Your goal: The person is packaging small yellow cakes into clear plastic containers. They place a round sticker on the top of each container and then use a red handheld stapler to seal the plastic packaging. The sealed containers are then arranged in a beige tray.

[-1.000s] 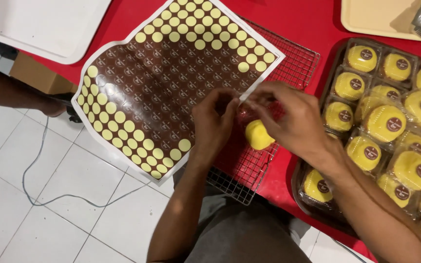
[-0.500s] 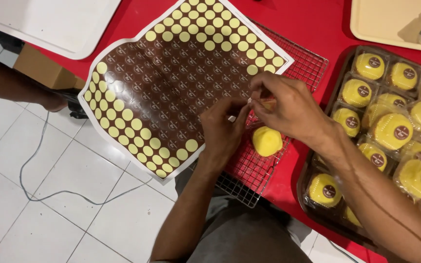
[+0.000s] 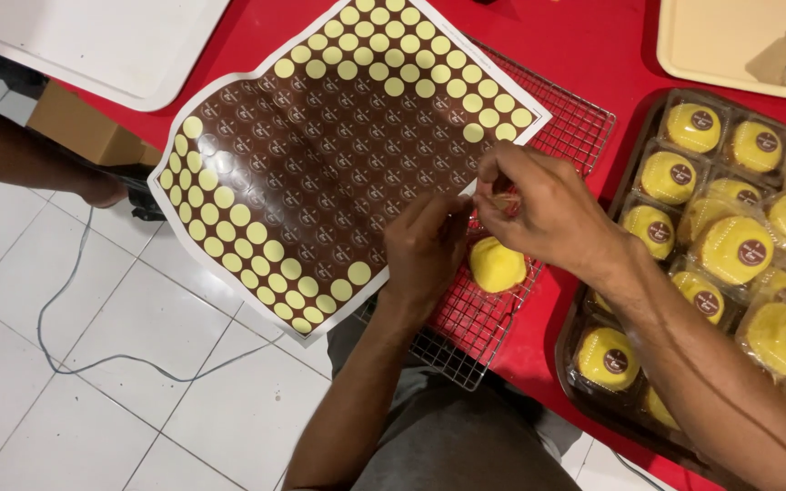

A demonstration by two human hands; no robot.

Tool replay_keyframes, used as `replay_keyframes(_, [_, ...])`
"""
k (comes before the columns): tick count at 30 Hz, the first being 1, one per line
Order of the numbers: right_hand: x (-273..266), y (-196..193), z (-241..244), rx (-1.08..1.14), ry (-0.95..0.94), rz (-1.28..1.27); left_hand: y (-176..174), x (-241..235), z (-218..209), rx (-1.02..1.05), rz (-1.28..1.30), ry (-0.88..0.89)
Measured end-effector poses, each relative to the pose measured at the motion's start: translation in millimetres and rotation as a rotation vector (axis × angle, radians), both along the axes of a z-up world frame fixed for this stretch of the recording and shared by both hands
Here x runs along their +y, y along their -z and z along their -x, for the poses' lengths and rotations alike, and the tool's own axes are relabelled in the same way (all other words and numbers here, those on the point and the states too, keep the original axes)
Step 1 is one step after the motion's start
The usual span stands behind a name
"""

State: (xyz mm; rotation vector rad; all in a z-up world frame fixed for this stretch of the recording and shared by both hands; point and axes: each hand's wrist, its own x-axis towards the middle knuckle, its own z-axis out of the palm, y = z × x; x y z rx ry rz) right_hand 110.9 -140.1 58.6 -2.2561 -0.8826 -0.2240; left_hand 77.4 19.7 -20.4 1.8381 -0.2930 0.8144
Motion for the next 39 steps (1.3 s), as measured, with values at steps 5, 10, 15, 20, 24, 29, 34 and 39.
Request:
replay_keyframes(5, [-1,-4,0,0.000,-0.050,-0.025,-17,6,2,0.048,0.122,0.087])
replay_keyframes(10, [-6,2,0,-0.048,-0.115,-0.049,-32,22,-5,0.283,0.332,0.278])
replay_keyframes(15, [-4,-9,6,-0.103,-0.162,-0.057,-47,35,-17,0.472,0.233,0.524])
replay_keyframes(20, [-5,-9,6,-0.118,-0.169,-0.050,-68,45,-19,0.477,0.062,0.558])
replay_keyframes(24, [-4,-5,5,-0.111,-0.197,-0.060,-80,44,-22,0.410,-0.135,0.573])
replay_keyframes(29, [-8,-4,4,-0.148,-0.211,-0.037,-78,43,-23,0.373,-0.141,0.599])
replay_keyframes(34, [-16,15,1,-0.309,-0.256,-0.010,-75,42,-25,0.354,-0.158,0.593])
replay_keyframes(39, [-18,22,-1,-0.353,-0.238,-0.016,-73,37,-24,0.282,-0.298,0.526])
